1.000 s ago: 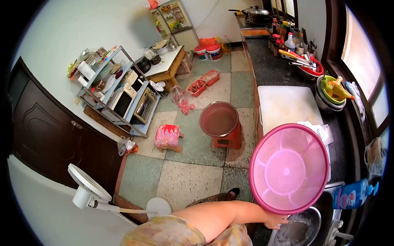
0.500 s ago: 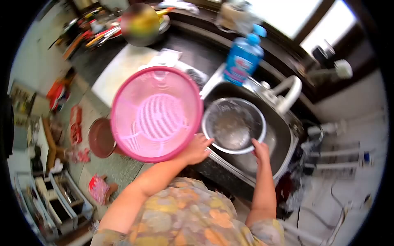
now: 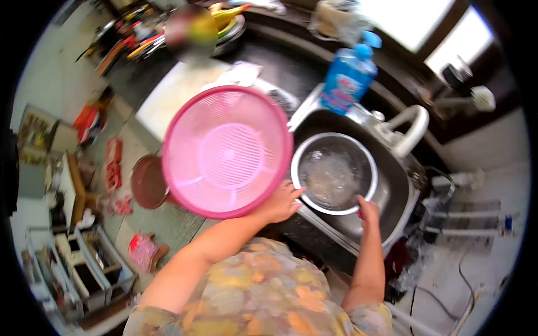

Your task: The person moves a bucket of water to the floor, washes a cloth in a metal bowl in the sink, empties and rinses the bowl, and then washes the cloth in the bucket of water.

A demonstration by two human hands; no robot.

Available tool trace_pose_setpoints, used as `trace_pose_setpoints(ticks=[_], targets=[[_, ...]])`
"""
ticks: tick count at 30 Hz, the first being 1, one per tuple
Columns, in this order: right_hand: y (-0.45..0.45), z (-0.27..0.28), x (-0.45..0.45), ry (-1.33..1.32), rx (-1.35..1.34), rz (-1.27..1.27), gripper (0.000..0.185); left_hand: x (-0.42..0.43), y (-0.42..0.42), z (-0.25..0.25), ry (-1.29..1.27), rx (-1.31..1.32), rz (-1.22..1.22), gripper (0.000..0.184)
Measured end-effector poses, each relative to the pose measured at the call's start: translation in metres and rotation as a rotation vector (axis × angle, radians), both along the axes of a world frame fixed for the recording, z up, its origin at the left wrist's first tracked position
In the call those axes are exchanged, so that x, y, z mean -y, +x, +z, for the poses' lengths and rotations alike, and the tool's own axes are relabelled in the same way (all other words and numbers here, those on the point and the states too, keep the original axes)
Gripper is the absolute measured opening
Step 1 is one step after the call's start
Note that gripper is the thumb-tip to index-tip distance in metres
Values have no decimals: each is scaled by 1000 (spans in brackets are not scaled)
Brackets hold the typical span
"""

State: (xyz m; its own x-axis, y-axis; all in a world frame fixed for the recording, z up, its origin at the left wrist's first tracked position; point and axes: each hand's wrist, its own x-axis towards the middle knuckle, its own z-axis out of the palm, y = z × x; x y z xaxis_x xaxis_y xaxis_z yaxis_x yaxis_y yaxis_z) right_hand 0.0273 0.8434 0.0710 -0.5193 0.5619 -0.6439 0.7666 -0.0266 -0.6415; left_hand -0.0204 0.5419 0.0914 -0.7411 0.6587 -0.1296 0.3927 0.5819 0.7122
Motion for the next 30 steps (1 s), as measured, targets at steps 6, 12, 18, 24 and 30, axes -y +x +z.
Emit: trace_pose_setpoints(ticks=[6,12,18,24,30], targets=[[-1,-9,-4,0,-59,-27,24,1,-1,-5,-5,29,-32,50],[-20,12,15,-24,-296,-32,17,2,5,-7,-11,-144,21,49],[-55,51,39,76,-356,77,14,2,4,-6,17,-266,29,51],[-68,69,45,290,-442,198,19,4,-1,24,-124,-171,-26,55],[-67,112,54,720,-158,361,24,1,-1,21,-197,-197,-37,56]])
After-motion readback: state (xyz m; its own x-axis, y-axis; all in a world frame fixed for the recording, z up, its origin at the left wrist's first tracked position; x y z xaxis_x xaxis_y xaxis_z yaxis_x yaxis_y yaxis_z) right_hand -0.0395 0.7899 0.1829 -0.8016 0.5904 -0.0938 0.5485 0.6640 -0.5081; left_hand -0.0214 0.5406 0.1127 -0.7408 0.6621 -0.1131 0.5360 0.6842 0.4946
